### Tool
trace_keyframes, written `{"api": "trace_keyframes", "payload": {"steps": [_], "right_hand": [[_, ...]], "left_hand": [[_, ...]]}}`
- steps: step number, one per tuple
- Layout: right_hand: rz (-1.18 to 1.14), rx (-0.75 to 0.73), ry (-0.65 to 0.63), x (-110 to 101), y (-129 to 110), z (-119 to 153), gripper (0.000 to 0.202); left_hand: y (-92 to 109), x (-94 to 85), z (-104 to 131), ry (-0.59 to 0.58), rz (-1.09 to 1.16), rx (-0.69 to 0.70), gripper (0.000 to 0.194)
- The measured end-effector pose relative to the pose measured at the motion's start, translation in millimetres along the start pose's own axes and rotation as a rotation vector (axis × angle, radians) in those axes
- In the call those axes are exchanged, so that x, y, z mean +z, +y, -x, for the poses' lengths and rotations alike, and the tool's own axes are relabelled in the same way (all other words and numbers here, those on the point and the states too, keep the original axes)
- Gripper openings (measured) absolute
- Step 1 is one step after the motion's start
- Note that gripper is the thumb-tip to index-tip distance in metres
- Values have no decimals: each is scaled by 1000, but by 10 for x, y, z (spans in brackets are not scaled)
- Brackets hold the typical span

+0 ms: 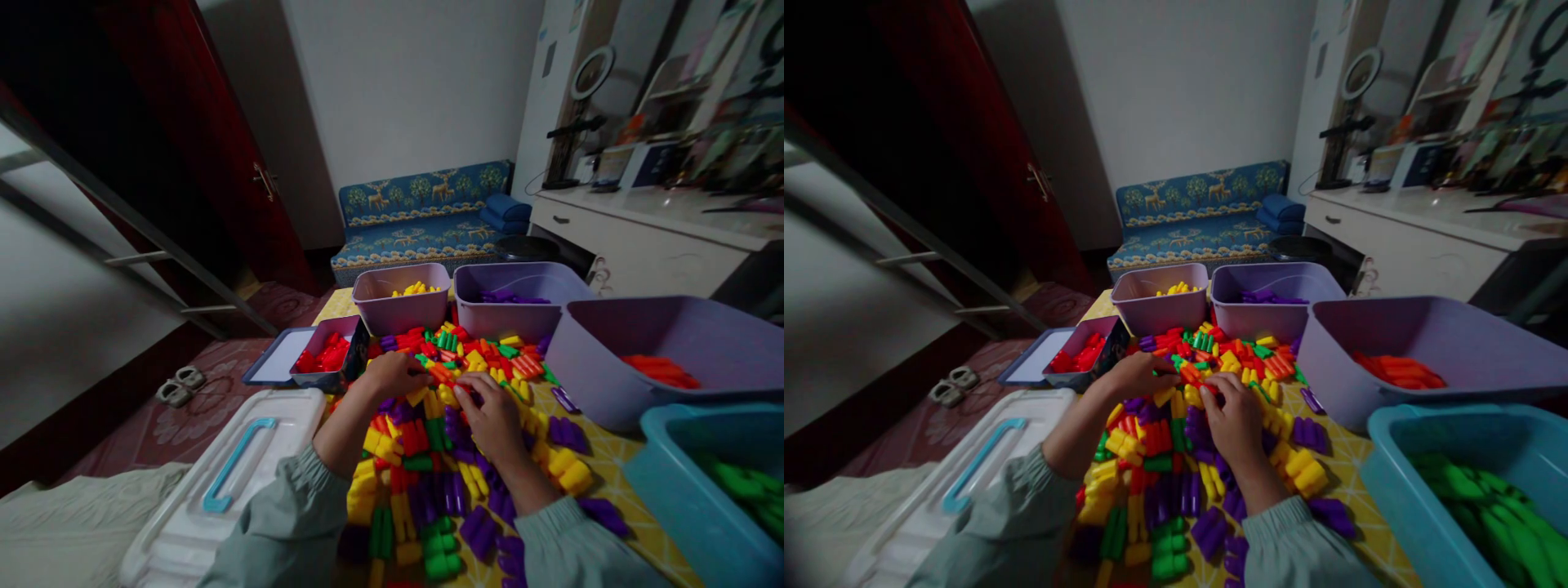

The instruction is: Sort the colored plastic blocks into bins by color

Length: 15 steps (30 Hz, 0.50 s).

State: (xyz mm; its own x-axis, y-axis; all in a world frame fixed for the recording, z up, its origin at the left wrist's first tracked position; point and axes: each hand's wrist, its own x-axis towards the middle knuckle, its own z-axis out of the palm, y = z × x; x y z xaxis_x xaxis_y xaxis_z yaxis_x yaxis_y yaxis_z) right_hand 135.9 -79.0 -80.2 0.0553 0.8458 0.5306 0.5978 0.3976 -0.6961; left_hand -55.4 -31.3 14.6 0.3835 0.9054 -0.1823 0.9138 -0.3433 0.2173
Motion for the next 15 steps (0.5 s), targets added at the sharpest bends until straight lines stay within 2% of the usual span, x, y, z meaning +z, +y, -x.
{"api": "trace_keyframes", "payload": {"steps": [2,3,6,9,12,15], "right_hand": [[-5,8,6,7,2,4,18],[-8,13,7,11,3,6,17],[-25,28,13,16,2,13,17],[-54,38,16,12,-9,18,16],[-85,43,9,3,-31,21,15],[-86,58,10,-3,-52,23,14]], "left_hand": [[49,-152,-17,-48,-65,37,41],[72,-207,-57,-29,-104,23,44],[120,-250,-298,146,-186,-54,45],[107,-125,-623,286,-168,-35,41],[33,68,-882,267,-122,-44,48],[-60,216,-1004,232,-98,-52,53]]}}
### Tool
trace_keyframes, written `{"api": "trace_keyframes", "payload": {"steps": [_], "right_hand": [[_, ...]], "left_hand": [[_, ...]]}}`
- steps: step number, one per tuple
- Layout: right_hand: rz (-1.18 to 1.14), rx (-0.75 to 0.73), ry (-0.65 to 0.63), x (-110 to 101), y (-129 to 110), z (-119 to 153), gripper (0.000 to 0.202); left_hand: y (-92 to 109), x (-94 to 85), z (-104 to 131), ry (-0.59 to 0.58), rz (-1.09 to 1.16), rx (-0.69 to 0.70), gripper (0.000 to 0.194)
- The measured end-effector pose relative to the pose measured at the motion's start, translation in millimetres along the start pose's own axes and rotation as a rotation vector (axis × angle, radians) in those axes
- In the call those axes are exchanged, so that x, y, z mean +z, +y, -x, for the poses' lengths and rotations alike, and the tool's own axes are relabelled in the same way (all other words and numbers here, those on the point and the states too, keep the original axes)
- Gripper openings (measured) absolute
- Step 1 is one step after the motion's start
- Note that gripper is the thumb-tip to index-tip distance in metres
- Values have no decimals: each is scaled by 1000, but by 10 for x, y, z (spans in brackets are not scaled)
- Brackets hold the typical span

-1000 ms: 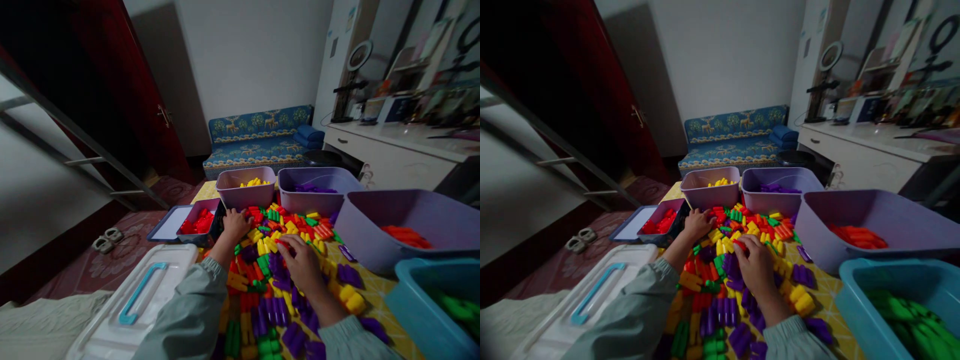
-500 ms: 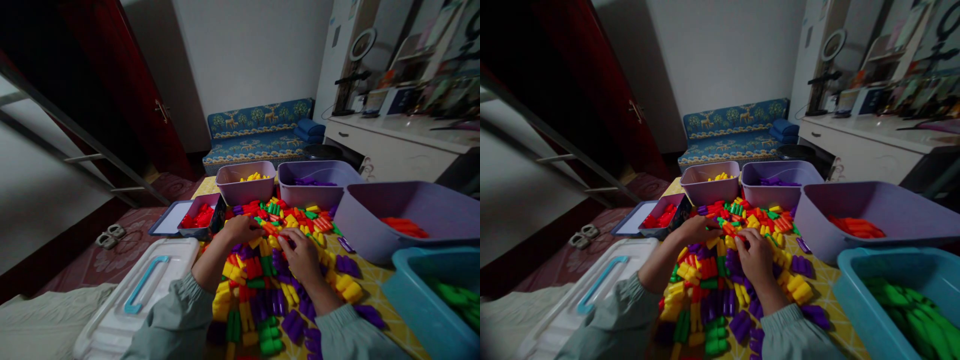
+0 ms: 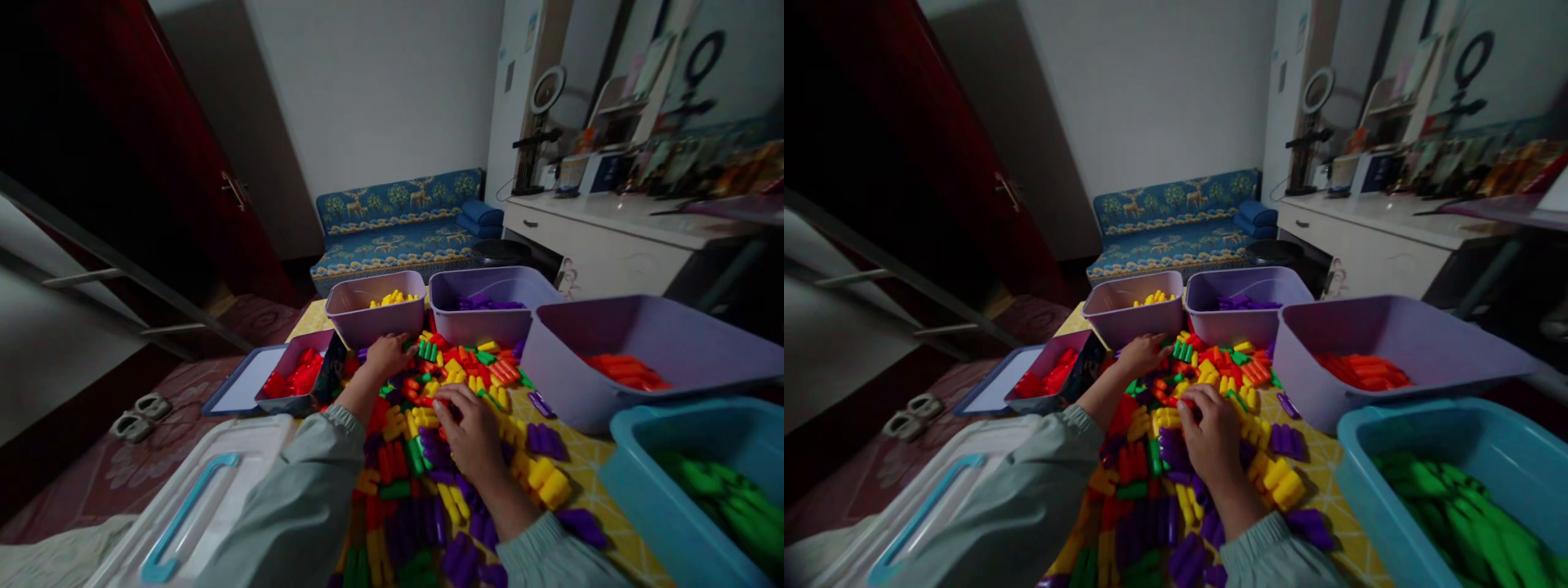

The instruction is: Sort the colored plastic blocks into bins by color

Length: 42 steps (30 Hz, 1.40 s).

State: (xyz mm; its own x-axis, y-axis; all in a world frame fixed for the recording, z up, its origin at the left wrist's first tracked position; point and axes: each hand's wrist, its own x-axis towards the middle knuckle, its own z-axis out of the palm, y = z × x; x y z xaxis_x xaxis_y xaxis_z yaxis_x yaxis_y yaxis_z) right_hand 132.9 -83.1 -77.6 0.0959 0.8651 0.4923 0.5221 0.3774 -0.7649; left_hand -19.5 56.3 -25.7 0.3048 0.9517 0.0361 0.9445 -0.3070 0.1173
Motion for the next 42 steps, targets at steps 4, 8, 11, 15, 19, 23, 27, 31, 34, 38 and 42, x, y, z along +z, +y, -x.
{"api": "trace_keyframes", "payload": {"steps": [4,8,11,15,19,23,27,31,34,38,42], "right_hand": [[3,4,0,-4,-10,1,14],[-4,-4,2,-6,-3,-1,15],[-1,-12,3,-7,3,0,16],[-5,-22,7,-6,9,0,16],[13,-15,20,-3,4,0,15],[38,0,9,-2,-6,1,15],[24,9,7,-6,-10,7,15],[7,7,10,-9,-12,10,14],[7,0,16,-8,-15,6,14],[6,-2,20,-10,-24,4,13],[-15,-4,18,-18,-32,1,14]], "left_hand": [[-54,52,7,-56,-9,79,51],[-43,-40,76,-119,-8,113,46],[-34,-154,152,-192,3,137,38],[-37,-356,221,-302,-1,154,31],[11,-513,158,-313,-17,155,27],[165,-442,-30,-115,7,170,31],[292,-191,-189,-30,54,264,39],[312,34,-257,-45,22,233,43],[319,126,-271,-80,-2,229,41],[337,121,-214,-122,-14,235,44],[317,-12,-12,-203,62,222,47]]}}
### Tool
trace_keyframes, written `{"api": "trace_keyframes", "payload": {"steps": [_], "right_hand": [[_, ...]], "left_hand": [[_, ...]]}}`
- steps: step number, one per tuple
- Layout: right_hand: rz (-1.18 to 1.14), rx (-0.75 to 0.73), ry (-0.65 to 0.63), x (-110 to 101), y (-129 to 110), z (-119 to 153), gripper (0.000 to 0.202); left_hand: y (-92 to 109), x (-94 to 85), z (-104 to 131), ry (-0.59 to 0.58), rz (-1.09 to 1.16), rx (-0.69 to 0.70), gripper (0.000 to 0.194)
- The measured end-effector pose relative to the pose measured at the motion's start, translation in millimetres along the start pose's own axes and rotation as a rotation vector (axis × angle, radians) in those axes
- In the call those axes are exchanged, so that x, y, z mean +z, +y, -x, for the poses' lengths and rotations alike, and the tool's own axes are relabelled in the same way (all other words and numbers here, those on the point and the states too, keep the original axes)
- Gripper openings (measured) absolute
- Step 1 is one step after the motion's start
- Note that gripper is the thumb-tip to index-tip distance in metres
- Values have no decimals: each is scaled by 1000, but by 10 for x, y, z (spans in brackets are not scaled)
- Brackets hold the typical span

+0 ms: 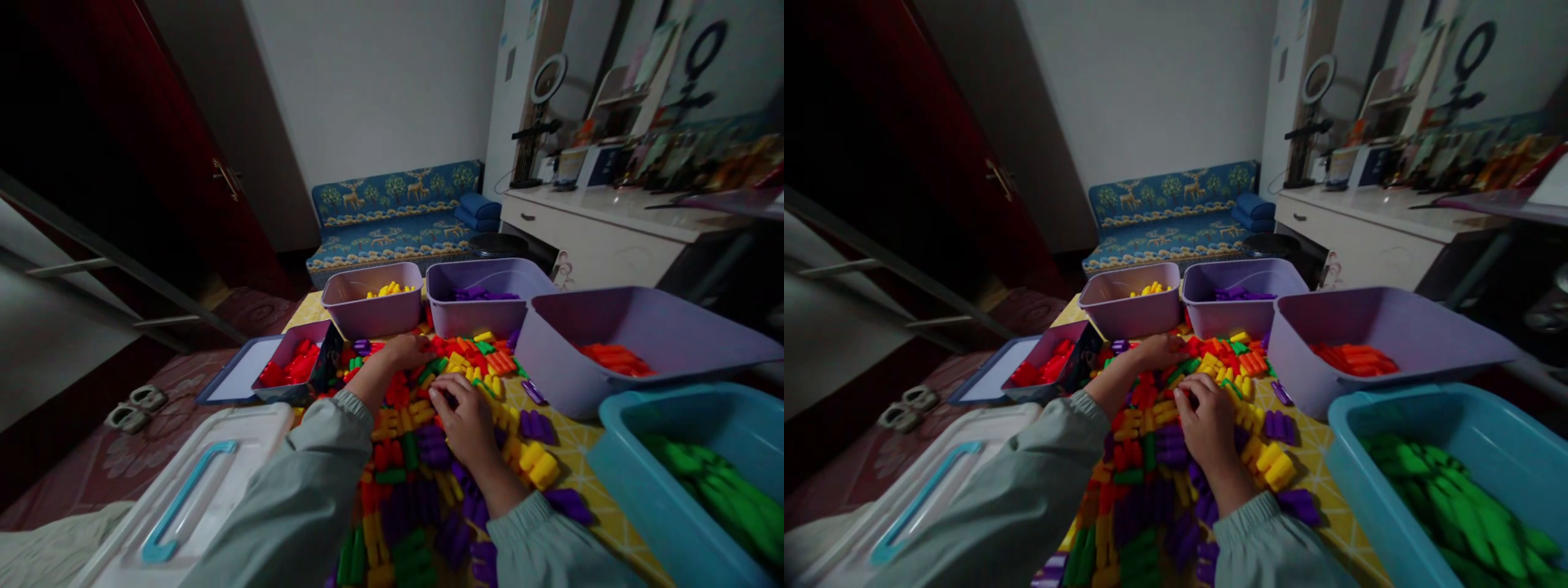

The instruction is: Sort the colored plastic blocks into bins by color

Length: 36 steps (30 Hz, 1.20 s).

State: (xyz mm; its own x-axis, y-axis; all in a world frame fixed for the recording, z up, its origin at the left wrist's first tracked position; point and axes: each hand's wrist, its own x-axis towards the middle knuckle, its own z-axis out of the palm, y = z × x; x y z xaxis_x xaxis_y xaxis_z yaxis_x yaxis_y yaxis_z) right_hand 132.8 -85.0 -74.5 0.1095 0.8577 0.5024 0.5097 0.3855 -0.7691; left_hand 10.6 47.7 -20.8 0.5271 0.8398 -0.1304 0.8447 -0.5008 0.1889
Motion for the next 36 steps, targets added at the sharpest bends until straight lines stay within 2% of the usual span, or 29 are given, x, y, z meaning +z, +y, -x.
{"api": "trace_keyframes", "payload": {"steps": [2,5,10,14,17,19,23,25,29,33,36], "right_hand": [[-2,1,3,-2,5,-3,14],[1,5,7,-2,21,-8,13],[16,6,-6,-7,32,-11,11],[5,2,-10,0,40,-13,13],[5,12,9,9,66,-11,14],[32,25,0,8,77,-6,22],[153,-75,-129,-15,44,2,49],[203,-130,-191,-28,9,0,55],[201,-146,-198,-42,-39,-4,49],[161,-93,-110,-44,-55,-3,32],[120,-106,-63,-44,-64,-8,29]], "left_hand": [[20,-35,169,-5,74,5,46],[69,-23,465,103,81,27,42],[188,137,950,327,60,-17,27],[264,277,1193,450,97,-21,22],[285,344,1267,507,160,-19,22],[288,365,1284,512,202,-17,20],[283,387,1276,528,287,-1,26],[274,405,1260,557,339,-4,30],[248,448,1235,599,485,-28,18],[249,458,1248,619,600,-26,13],[267,438,1270,617,672,-10,8]]}}
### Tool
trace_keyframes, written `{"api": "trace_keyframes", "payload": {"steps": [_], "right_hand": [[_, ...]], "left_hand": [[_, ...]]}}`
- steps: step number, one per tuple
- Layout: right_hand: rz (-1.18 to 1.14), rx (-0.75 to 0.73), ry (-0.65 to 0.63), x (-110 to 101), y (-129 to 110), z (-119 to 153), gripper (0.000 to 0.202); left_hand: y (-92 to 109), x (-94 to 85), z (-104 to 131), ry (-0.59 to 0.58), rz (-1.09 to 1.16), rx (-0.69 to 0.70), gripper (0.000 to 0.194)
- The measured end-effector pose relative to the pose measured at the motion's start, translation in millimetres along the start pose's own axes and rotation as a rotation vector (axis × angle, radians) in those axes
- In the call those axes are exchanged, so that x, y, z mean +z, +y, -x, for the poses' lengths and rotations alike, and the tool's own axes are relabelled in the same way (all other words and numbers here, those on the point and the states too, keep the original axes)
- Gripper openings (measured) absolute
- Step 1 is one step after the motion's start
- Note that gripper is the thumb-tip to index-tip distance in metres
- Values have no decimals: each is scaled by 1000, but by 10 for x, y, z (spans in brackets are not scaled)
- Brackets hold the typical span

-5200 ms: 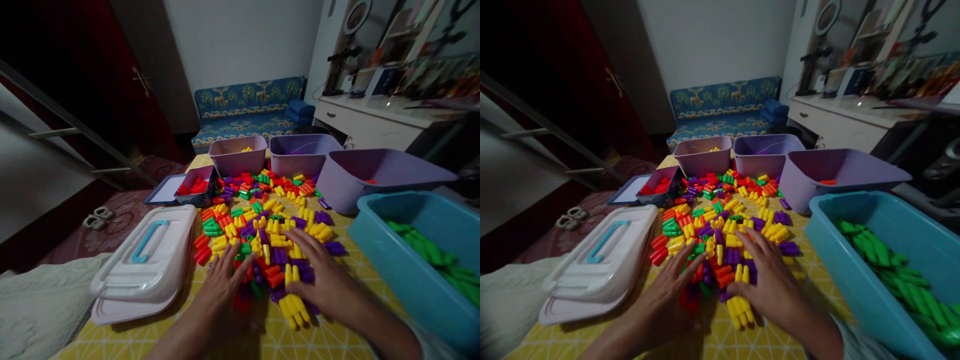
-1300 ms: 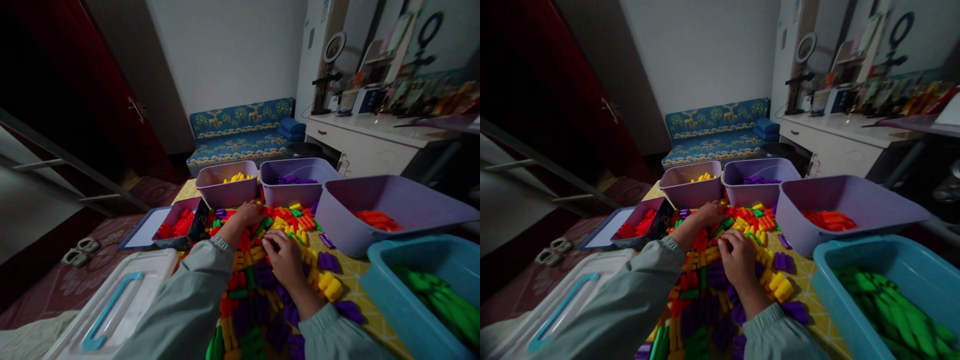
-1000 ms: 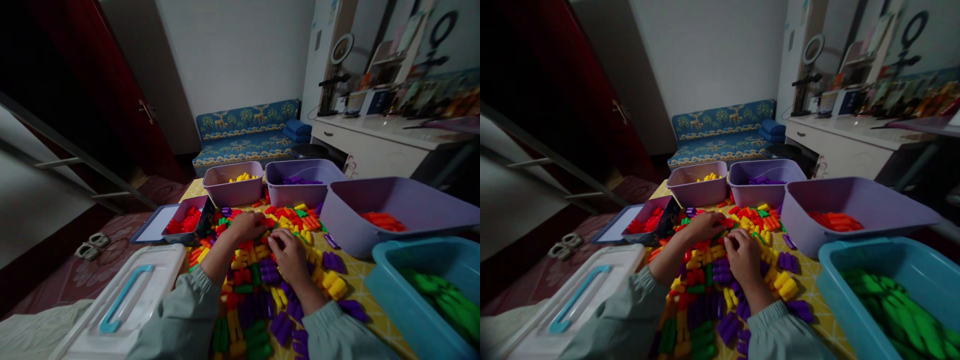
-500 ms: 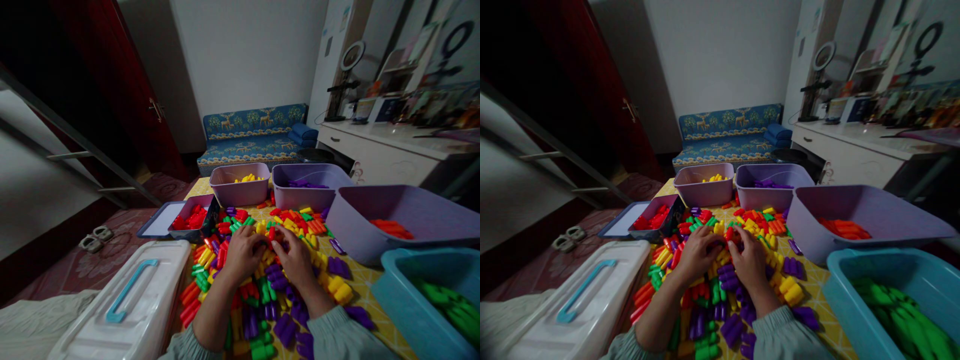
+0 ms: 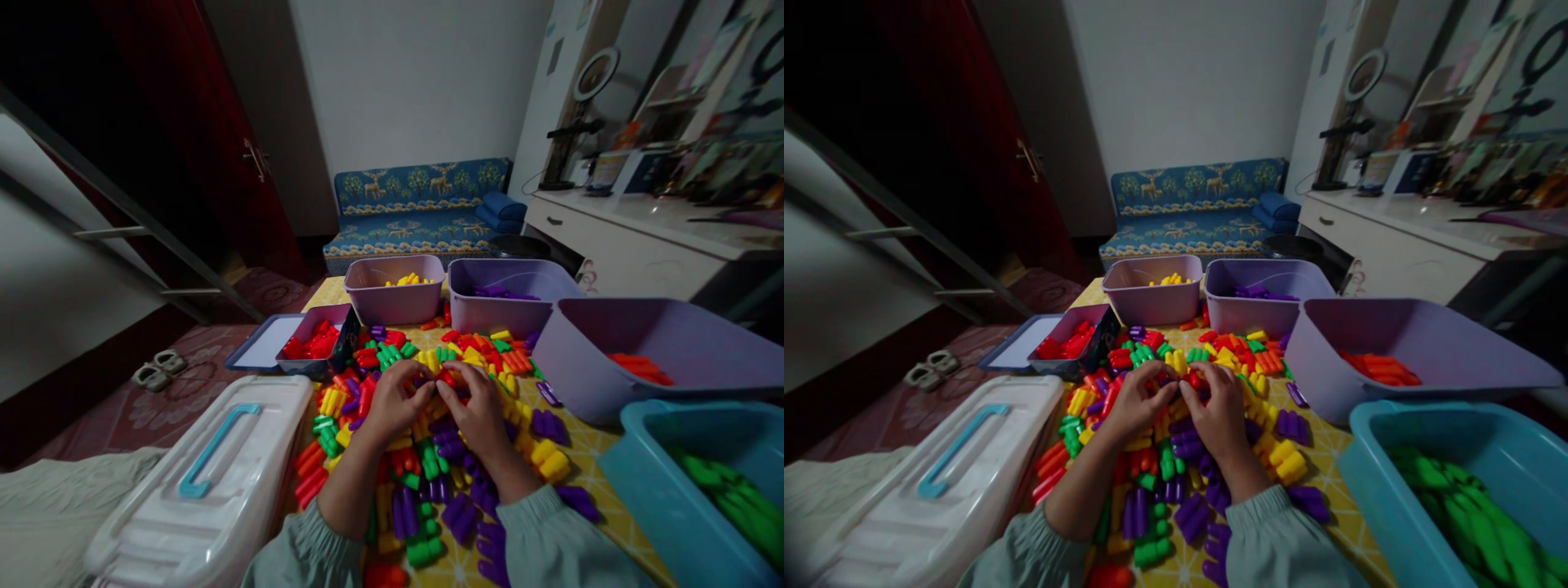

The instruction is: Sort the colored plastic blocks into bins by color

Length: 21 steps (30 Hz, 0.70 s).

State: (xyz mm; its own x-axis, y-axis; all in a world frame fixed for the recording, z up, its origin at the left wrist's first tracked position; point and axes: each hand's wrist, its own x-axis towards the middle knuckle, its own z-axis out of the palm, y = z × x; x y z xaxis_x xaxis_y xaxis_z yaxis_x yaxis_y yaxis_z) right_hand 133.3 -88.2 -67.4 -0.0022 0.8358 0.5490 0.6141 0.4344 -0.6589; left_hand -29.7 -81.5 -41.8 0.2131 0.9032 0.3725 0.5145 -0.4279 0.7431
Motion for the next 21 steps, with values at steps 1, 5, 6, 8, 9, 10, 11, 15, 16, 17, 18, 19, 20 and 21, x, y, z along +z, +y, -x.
{"api": "trace_keyframes", "payload": {"steps": [1,5,6,8,9,10,11,15,16,17,18,19,20,21], "right_hand": [[-14,-13,4,2,-1,-3,30],[-31,-45,-5,30,13,-1,37],[-35,-36,-4,40,21,4,36],[-59,-1,4,60,37,18,33],[-79,20,13,69,46,26,32],[-104,40,24,76,55,34,30],[-132,59,34,82,63,41,28],[-232,110,28,89,88,55,24],[-240,109,24,87,88,53,25],[-238,100,22,84,87,50,27],[-229,84,23,81,83,45,29],[-217,65,24,78,78,40,30],[-206,46,23,75,73,35,32],[-197,28,22,74,68,31,33]], "left_hand": [[11,-6,1,-10,18,6,10],[35,-19,3,-45,61,48,26],[34,-16,4,-44,70,52,29],[21,1,8,-29,91,35,32],[10,13,11,-13,107,10,31],[-2,27,14,10,129,-21,29],[-15,41,16,38,156,-51,25],[-44,68,18,103,258,-84,22],[-41,65,17,100,272,-82,26],[-35,58,15,92,277,-87,33],[-26,49,14,81,272,-95,40],[-17,39,12,66,258,-105,45],[-7,29,11,49,239,-114,46],[0,20,9,36,217,-119,45]]}}
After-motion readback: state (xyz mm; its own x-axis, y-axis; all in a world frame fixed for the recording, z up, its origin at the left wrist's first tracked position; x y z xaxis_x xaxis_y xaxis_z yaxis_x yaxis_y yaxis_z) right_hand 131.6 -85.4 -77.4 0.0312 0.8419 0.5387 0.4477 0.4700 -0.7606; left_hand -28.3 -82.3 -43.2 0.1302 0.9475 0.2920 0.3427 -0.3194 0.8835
